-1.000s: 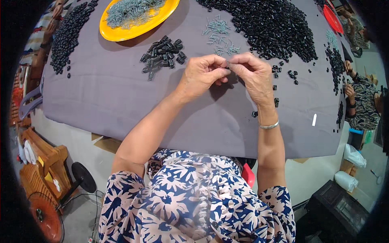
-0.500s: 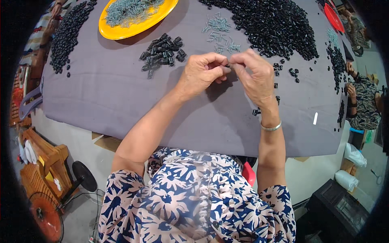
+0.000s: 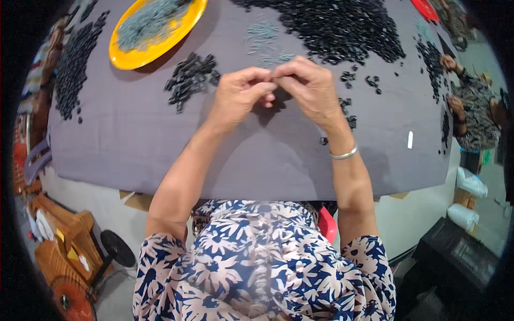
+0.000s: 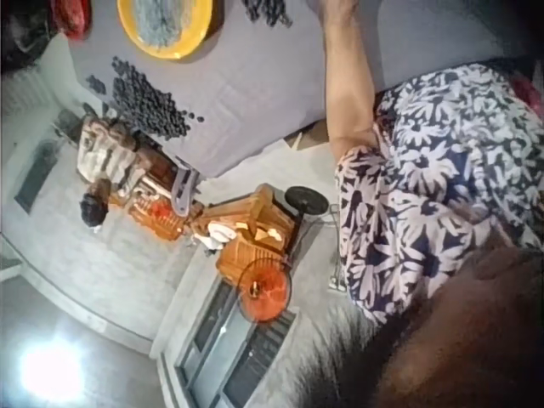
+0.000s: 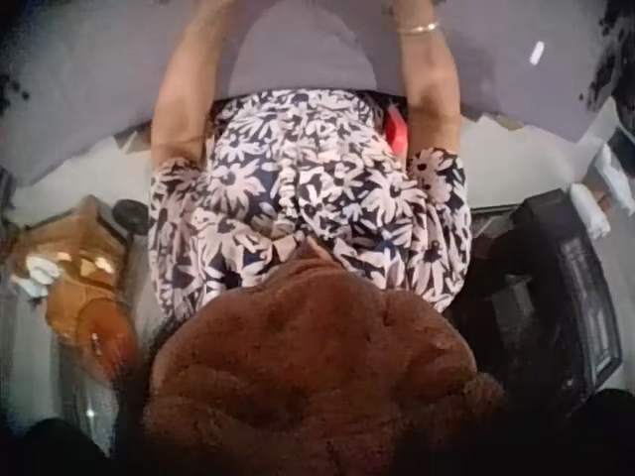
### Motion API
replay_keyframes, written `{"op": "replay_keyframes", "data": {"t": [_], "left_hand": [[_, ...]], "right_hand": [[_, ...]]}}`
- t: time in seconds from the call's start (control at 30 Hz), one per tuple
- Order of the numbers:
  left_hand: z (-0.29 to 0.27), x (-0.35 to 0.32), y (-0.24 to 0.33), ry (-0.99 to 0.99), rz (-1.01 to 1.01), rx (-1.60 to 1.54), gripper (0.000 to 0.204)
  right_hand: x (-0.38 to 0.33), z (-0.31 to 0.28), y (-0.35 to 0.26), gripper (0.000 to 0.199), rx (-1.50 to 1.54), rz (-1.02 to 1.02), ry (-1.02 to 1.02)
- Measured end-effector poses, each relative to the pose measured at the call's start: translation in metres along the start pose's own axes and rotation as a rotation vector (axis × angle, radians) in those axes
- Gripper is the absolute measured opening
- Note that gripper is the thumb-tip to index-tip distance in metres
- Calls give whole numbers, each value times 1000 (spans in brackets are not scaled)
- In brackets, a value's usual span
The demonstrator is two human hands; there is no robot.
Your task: Assembling small black and green plastic parts by hand at a workstation.
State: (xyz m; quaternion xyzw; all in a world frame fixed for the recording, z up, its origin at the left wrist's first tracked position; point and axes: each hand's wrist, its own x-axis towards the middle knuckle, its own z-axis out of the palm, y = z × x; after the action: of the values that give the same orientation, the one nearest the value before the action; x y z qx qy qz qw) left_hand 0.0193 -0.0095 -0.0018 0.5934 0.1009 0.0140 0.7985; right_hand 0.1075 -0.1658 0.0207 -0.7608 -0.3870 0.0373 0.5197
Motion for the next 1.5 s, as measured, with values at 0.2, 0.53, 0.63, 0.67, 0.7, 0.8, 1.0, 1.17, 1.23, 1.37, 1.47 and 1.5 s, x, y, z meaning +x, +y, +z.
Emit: {"op": "replay_keyframes", "data": {"t": [0.2,0.53,0.63,0.67,0.7,0.8,1.0,1.17,1.23,1.37,1.47,1.5], "left_hand": [[-2,2,-1,-26,20,34,15],[-2,2,0,12,30,80,15],[-3,1,1,17,21,116,15],[-5,1,-1,8,24,98,15],[-6,2,-1,-5,32,81,15],[-1,3,-2,1,37,51,15],[-2,3,-1,65,22,-45,10],[1,4,1,76,13,-58,9],[1,4,3,72,-5,-21,9],[-1,5,0,61,-14,46,9],[-2,3,-2,63,-11,49,11],[-1,4,-2,60,-17,56,11]], "right_hand": [[-3,7,-4,7,107,50,97],[-3,5,-3,6,9,-6,74],[-2,5,-7,6,-3,-8,52],[-2,5,-9,6,-8,-2,38],[-2,4,-8,6,-9,-8,40],[-3,3,-4,7,14,-17,33],[1,-37,-10,14,120,159,256],[-9,-91,13,8,102,281,366],[-13,-100,22,7,-132,360,161],[-19,-87,38,11,-348,150,56],[-6,-74,27,10,-418,128,-7],[-3,-72,29,10,-447,51,-43]]}}
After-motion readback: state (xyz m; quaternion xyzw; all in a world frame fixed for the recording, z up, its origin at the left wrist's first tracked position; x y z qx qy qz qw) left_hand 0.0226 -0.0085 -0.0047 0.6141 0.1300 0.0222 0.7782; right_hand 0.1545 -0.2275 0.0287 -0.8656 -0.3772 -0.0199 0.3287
